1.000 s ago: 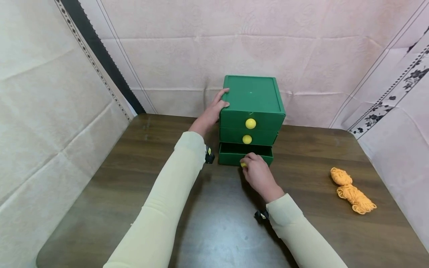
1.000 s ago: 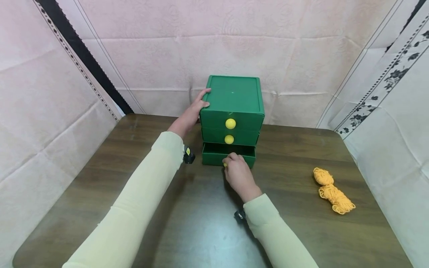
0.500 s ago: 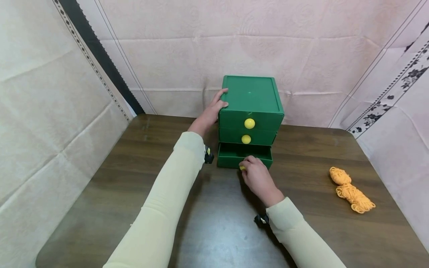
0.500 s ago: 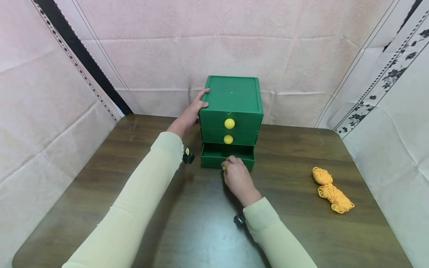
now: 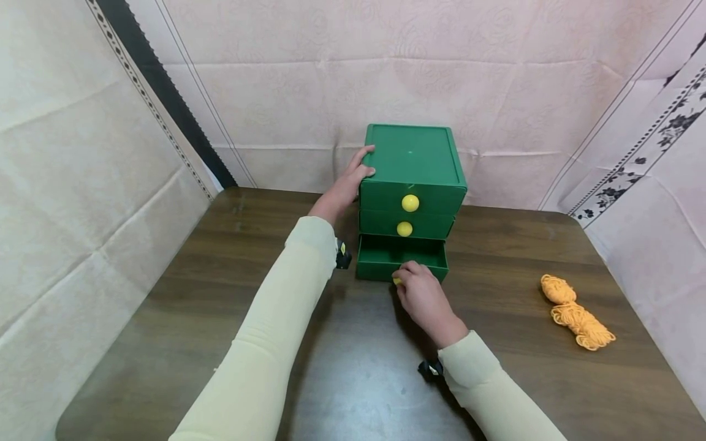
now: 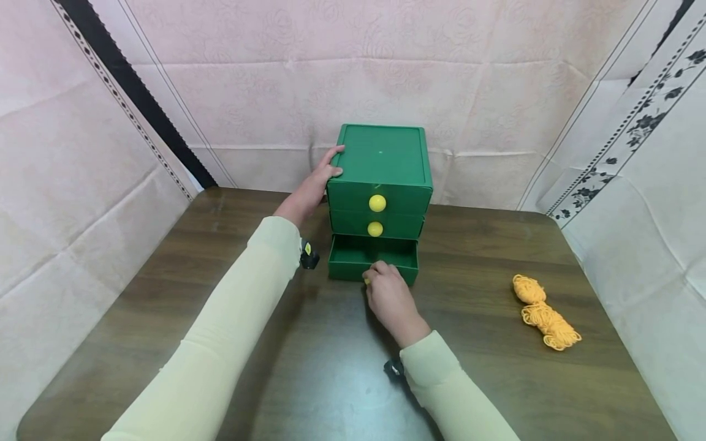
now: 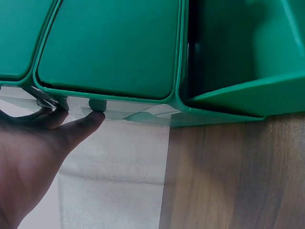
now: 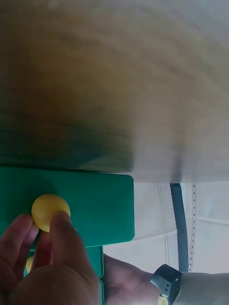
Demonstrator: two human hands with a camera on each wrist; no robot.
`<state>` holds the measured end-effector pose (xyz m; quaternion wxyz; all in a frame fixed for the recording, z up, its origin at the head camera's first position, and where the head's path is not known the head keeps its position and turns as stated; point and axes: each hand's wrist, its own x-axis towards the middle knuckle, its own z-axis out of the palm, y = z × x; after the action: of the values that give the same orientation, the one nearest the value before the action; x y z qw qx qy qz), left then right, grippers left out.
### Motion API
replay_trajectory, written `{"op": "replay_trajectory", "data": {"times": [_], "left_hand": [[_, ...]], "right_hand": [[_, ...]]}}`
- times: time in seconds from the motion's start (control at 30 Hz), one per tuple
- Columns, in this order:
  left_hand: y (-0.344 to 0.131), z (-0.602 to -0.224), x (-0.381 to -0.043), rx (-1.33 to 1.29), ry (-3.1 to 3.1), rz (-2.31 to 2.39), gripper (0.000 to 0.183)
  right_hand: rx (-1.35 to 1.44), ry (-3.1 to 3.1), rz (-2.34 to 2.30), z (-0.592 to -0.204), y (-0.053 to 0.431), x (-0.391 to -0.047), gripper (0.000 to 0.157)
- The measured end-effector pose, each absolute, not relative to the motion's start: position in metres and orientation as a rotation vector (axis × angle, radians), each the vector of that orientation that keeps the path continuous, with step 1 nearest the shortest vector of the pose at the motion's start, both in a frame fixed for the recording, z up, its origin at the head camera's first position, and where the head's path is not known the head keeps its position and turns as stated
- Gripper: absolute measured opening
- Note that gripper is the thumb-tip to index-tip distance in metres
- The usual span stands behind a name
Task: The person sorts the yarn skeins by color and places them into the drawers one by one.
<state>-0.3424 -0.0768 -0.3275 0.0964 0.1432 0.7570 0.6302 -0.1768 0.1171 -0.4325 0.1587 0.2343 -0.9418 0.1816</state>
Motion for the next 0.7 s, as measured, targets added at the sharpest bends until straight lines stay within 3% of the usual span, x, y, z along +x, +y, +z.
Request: {"op": "replay_trajectory", "data": {"times": [0.37, 0.7], "left_hand": [[-0.0778, -0.3222, -0.3389, 0.421, 2.233, 1.849, 0.060], [-0.0776, -0.3276, -0.3423, 0.419, 2.240, 1.857, 0.057]], "right_hand": [[0.696, -2.643, 0.513, -0.4327, 0.1166, -0.1712, 0.009], [0.684, -2.683, 0.489, -0.4334, 0.1155, -0.1718, 0.014]]}}
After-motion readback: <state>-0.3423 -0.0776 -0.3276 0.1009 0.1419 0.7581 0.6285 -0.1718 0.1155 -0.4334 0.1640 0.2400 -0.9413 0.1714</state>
